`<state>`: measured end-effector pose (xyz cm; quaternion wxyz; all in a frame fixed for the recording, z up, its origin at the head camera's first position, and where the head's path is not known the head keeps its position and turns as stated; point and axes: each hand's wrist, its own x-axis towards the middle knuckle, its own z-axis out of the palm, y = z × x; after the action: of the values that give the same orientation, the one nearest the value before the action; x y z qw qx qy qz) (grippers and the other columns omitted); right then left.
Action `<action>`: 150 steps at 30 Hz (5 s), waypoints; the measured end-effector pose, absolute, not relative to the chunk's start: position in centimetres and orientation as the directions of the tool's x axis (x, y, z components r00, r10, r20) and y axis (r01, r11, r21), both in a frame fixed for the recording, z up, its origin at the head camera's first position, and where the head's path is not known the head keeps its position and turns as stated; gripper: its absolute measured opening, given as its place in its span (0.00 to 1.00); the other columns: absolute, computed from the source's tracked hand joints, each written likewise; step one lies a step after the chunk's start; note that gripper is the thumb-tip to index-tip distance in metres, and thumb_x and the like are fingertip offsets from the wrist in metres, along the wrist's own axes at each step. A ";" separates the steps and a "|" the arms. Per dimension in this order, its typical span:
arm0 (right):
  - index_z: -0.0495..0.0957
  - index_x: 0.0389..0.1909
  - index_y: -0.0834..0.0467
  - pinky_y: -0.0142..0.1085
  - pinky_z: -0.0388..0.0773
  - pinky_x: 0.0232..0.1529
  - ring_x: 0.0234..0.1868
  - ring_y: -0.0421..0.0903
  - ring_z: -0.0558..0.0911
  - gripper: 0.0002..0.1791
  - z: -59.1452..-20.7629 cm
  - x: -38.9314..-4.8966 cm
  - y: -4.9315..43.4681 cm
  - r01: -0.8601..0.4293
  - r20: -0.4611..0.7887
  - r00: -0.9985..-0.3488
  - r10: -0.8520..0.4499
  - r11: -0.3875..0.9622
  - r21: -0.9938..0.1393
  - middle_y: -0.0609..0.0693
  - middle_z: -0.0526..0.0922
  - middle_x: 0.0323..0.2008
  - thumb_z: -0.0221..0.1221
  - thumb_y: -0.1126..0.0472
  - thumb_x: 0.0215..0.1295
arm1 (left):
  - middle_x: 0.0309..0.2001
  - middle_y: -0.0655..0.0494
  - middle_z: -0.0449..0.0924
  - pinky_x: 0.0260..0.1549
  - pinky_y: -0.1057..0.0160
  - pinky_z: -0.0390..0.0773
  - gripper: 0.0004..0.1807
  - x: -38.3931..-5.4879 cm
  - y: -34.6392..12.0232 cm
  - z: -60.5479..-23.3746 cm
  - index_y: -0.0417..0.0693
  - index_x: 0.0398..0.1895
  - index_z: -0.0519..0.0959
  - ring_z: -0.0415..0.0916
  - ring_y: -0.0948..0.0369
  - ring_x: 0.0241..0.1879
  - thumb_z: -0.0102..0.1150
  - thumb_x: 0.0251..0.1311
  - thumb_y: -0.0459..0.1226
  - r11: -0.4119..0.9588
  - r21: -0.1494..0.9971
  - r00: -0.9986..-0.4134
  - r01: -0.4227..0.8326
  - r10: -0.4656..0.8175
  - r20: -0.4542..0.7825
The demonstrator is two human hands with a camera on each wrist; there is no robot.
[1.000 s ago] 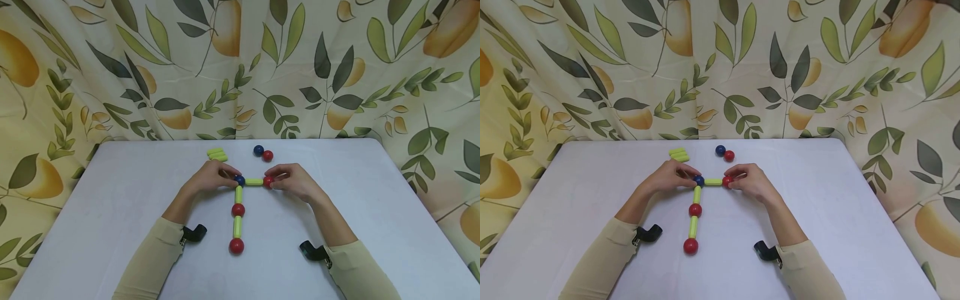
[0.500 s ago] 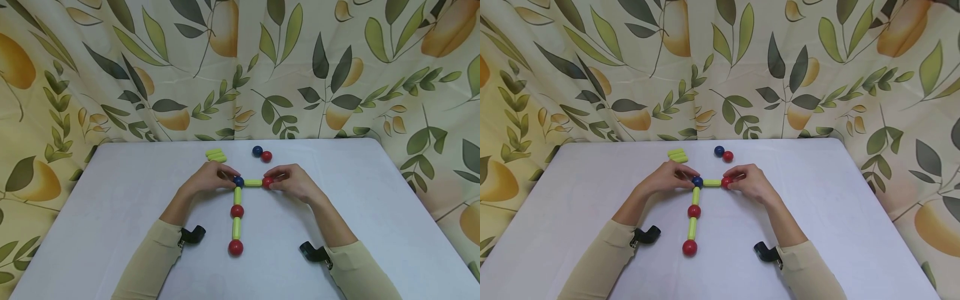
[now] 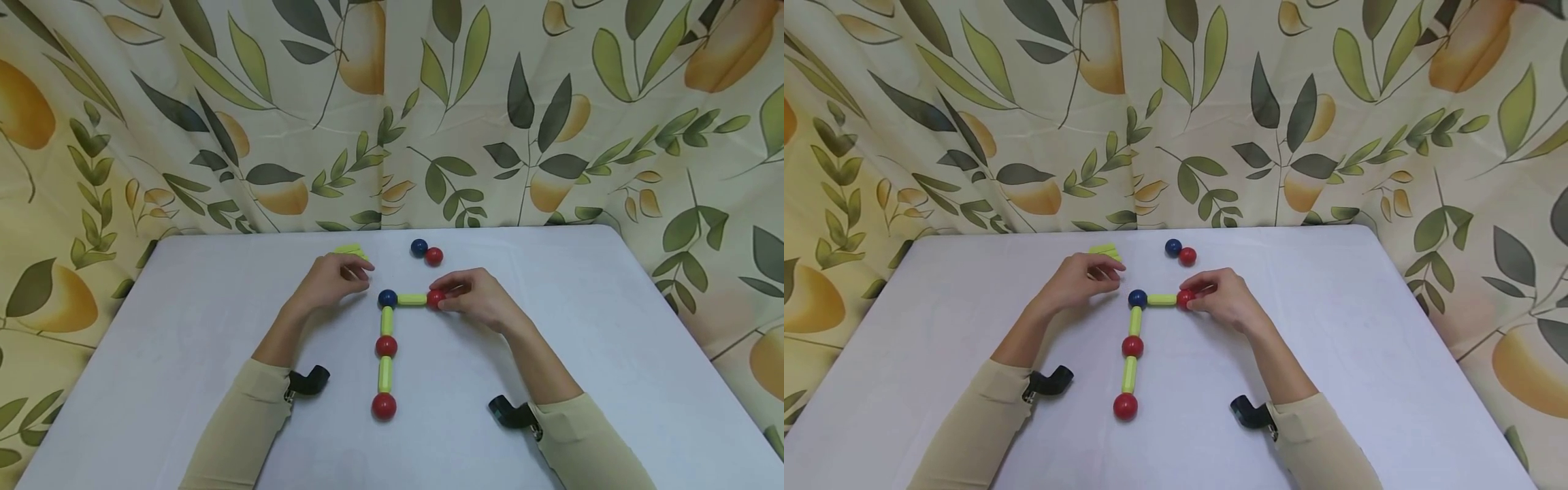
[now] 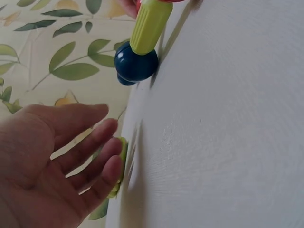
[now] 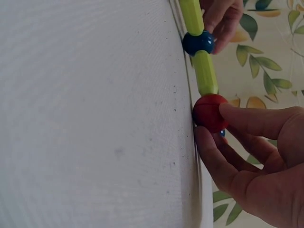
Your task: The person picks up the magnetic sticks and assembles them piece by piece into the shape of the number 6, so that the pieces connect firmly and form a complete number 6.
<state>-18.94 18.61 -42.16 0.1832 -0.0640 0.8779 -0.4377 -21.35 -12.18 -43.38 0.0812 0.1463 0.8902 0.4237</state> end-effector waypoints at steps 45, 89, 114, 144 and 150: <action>0.86 0.57 0.56 0.35 0.80 0.48 0.53 0.53 0.82 0.19 -42.0 -19.1 18.5 0.053 -0.274 -0.924 -0.266 0.621 -0.782 0.55 0.88 0.53 0.69 0.64 0.66 | 0.43 0.45 0.82 0.48 0.52 0.78 0.15 -23.5 -11.8 -44.3 0.39 0.50 0.88 0.76 0.49 0.45 0.66 0.59 0.26 0.801 0.552 -0.973 0.230 0.185 0.137; 0.86 0.56 0.56 0.35 0.78 0.48 0.50 0.51 0.83 0.18 -42.1 -19.1 18.4 0.053 -0.269 -0.925 -0.269 0.610 -0.791 0.54 0.89 0.50 0.68 0.66 0.65 | 0.40 0.50 0.84 0.43 0.58 0.82 0.16 -22.4 -11.2 -41.7 0.47 0.49 0.88 0.78 0.53 0.42 0.66 0.58 0.28 0.809 0.538 -0.946 0.238 0.319 -0.062; 0.85 0.57 0.57 0.35 0.79 0.45 0.50 0.52 0.82 0.19 -41.8 -19.0 18.5 0.049 -0.268 -0.925 -0.269 0.614 -0.788 0.56 0.88 0.51 0.68 0.66 0.65 | 0.39 0.54 0.85 0.40 0.63 0.81 0.14 -20.4 -8.7 -38.8 0.48 0.48 0.87 0.79 0.57 0.40 0.71 0.58 0.31 0.694 0.628 -0.848 0.353 0.520 -0.099; 0.85 0.57 0.58 0.35 0.80 0.47 0.50 0.52 0.84 0.18 -42.0 -19.0 18.7 0.030 -0.251 -0.924 -0.289 0.600 -0.800 0.56 0.89 0.48 0.67 0.66 0.66 | 0.35 0.59 0.83 0.37 0.66 0.81 0.14 -18.5 -5.1 -39.8 0.52 0.48 0.88 0.79 0.60 0.36 0.73 0.60 0.32 0.556 0.708 -0.638 0.436 0.746 -0.193; 0.86 0.56 0.58 0.35 0.80 0.47 0.49 0.51 0.84 0.18 -42.0 -19.0 18.6 0.021 -0.242 -0.925 -0.292 0.597 -0.802 0.56 0.90 0.48 0.67 0.66 0.65 | 0.33 0.60 0.83 0.36 0.66 0.81 0.12 -18.2 -4.4 -40.3 0.53 0.47 0.88 0.81 0.60 0.36 0.72 0.61 0.33 0.550 0.701 -0.605 0.454 0.768 -0.211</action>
<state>-18.98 18.65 -42.05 0.1772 -0.0774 0.8758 -0.4422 -18.19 -4.39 -40.25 0.2569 0.3629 0.8420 0.3056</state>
